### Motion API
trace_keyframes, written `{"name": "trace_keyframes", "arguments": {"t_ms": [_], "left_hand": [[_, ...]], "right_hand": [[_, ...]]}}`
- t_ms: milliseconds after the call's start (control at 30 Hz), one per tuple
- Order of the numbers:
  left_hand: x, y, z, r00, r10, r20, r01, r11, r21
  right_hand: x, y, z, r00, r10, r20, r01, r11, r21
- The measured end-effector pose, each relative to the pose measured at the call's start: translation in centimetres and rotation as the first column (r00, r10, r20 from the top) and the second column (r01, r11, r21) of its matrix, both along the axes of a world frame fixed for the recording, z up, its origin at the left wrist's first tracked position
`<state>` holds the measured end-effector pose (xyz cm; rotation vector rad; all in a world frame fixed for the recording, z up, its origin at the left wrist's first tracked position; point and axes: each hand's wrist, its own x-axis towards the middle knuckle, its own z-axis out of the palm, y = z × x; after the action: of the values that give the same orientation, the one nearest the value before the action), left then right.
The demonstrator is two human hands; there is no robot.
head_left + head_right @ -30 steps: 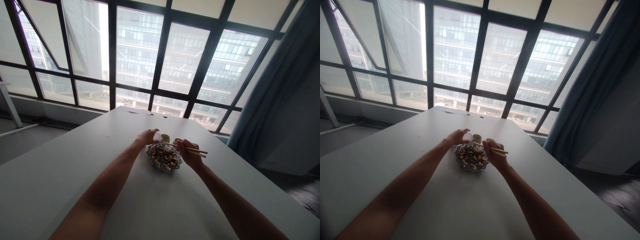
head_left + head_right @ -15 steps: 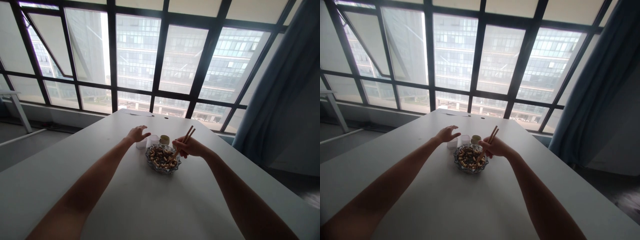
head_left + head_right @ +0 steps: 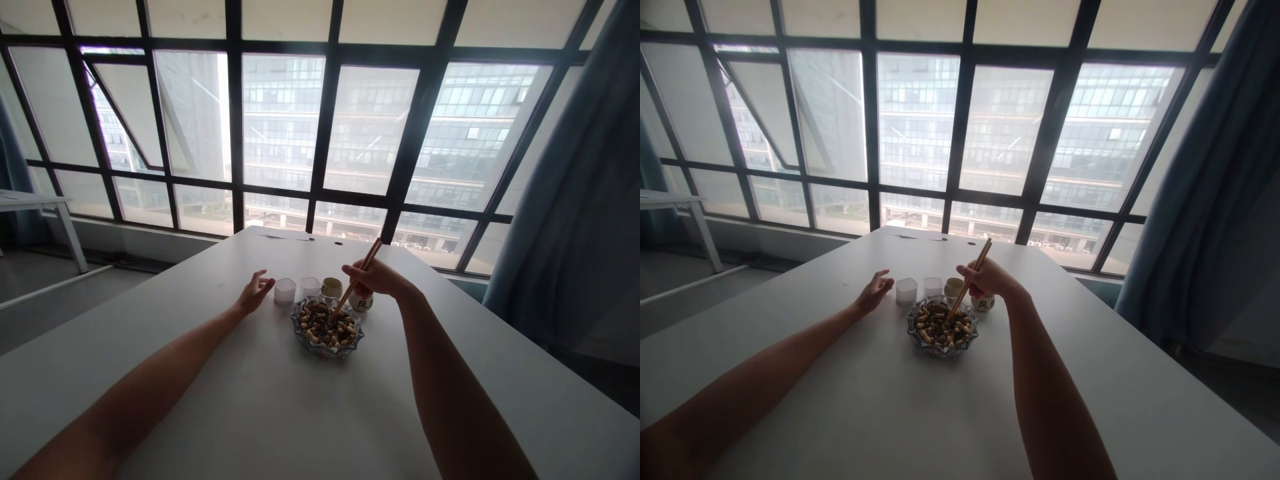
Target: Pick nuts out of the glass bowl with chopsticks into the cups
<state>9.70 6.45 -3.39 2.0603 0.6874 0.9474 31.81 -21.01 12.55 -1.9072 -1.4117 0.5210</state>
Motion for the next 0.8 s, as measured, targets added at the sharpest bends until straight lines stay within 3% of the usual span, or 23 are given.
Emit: {"name": "trace_keyframes", "arguments": {"t_ms": [267, 433, 633, 800], "left_hand": [[0.2, -1.6, -0.1, 0.997, -0.06, -0.052, 0.063, 0.995, 0.076], [0.2, -2.4, 0.0, 0.994, -0.069, -0.087, 0.08, 0.989, 0.123], [0.6, -2.9, -0.1, 0.994, -0.003, -0.112, 0.023, 0.985, 0.172], [0.7, -3.7, -0.1, 0.987, -0.025, -0.161, 0.056, 0.981, 0.187]], "right_hand": [[1.4, -2.2, -1.0, 0.999, 0.051, -0.016, -0.052, 0.998, -0.045], [1.2, -1.4, -1.9, 0.997, 0.066, -0.035, -0.069, 0.994, -0.083], [1.0, -0.7, -2.5, 0.998, 0.062, -0.006, -0.063, 0.997, -0.033], [1.2, -0.7, -2.6, 0.999, 0.039, -0.008, -0.039, 0.999, -0.009]]}}
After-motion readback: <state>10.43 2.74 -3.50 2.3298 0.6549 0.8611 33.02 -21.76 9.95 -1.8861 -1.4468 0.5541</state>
